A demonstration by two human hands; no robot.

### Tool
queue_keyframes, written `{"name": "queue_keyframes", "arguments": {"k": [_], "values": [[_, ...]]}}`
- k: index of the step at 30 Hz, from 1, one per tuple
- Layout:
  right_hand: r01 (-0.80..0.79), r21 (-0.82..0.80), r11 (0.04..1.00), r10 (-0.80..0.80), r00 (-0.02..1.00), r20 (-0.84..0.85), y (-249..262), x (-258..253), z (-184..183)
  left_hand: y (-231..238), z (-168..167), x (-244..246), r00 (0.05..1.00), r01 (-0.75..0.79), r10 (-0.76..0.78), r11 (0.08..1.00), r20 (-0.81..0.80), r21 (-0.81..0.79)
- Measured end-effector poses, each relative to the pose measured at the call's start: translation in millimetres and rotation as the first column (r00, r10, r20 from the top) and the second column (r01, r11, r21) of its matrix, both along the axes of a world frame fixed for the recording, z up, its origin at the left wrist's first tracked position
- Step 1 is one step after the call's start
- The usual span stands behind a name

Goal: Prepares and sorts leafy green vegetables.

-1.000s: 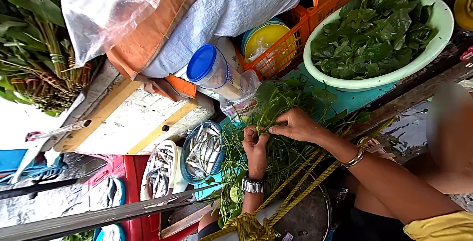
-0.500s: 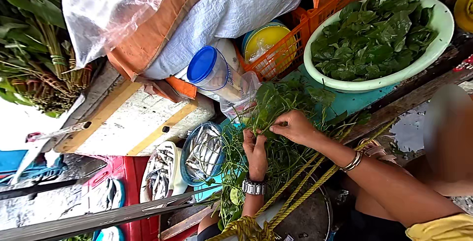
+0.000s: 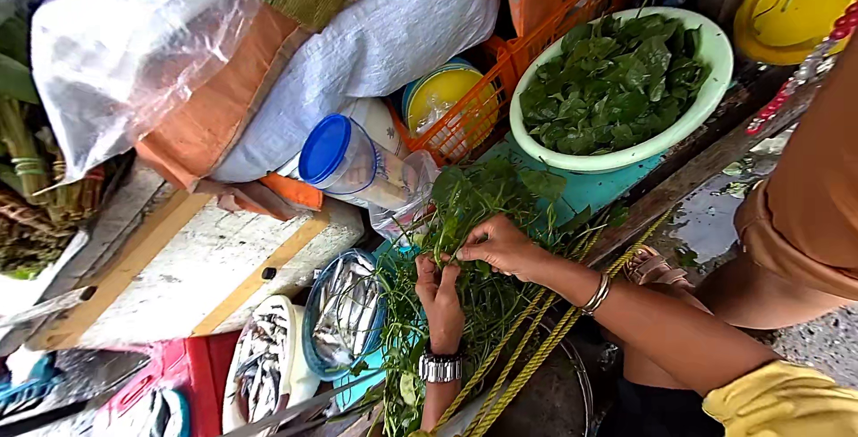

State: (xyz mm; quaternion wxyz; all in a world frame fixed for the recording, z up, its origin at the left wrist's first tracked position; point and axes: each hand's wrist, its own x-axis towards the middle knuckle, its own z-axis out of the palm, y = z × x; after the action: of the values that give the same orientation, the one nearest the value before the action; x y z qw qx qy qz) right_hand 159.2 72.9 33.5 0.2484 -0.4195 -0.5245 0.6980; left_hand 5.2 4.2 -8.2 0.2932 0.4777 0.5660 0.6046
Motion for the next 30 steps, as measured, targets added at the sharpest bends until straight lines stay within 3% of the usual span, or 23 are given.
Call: {"name": "queue_keyframes", "arguments": {"k": [5,8,10,15,17,19,21,22,24,26,27,28,29,30], "values": [[0.005,0.159,0.987,-0.008,1.0,0.016,1.8,-1.6,-1.4,1.0,2.7,4.7,1.0,-0.02,0.02,1.0,0.014,0.012],[-0.004,0.169,0.986,0.005,1.0,0.0,3.1,-2.1,-2.7,0.8,3.3,5.7,1.0,-0.029,0.029,0.999,0.012,0.02],[-0.012,0.107,0.994,0.015,0.999,-0.028,4.3,-0.3,-3.3,0.5,3.5,6.6,0.999,-0.035,0.035,0.999,0.001,0.024],[-0.088,-0.258,0.962,0.031,0.976,-0.217,11.2,7.4,-0.6,-0.1,4.0,6.4,0.998,-0.069,0.069,0.998,0.007,0.004],[-0.123,-0.298,0.947,0.039,0.961,-0.274,13.0,10.3,1.3,-0.1,3.8,6.3,0.996,-0.089,0.089,0.996,0.007,-0.005],[-0.086,-0.177,0.98,0.043,0.972,-0.231,9.0,18.3,12.4,-1.1,3.7,6.4,0.997,-0.076,0.077,0.997,0.015,-0.004],[0.069,0.209,0.976,-0.045,0.992,-0.117,3.3,37.0,27.0,-1.8,4.5,6.8,0.997,-0.071,0.07,0.997,0.033,0.003],[0.186,0.434,0.881,-0.153,0.982,-0.109,4.5,50.0,30.9,-1.4,5.0,6.9,0.997,-0.073,0.072,0.997,0.037,0.005],[0.429,0.729,0.533,-0.445,0.875,-0.19,15.3,77.9,35.7,-1.4,5.0,6.2,0.996,-0.081,0.081,0.997,0.035,0.001],[0.534,0.836,0.125,-0.656,0.677,-0.334,43.6,106.4,37.1,-0.9,4.0,5.3,0.996,-0.081,0.081,0.997,0.027,-0.003],[0.515,0.857,-0.033,-0.714,0.588,-0.38,61.1,119.7,32.9,-0.8,3.3,5.0,0.997,-0.077,0.077,0.997,0.027,-0.006],[0.447,0.888,-0.112,-0.769,0.527,-0.362,78.5,133.0,24.7,-0.6,2.8,4.7,0.997,-0.077,0.078,0.997,0.026,-0.008],[0.352,0.933,-0.067,-0.827,0.503,-0.249,92.2,146.1,14.8,-0.8,2.5,4.4,0.996,-0.081,0.081,0.997,0.023,-0.006],[0.264,0.96,0.091,-0.86,0.508,-0.059,100.6,158.1,6.3,-1.0,2.4,3.8,0.996,-0.083,0.083,0.997,0.023,-0.003]]}}
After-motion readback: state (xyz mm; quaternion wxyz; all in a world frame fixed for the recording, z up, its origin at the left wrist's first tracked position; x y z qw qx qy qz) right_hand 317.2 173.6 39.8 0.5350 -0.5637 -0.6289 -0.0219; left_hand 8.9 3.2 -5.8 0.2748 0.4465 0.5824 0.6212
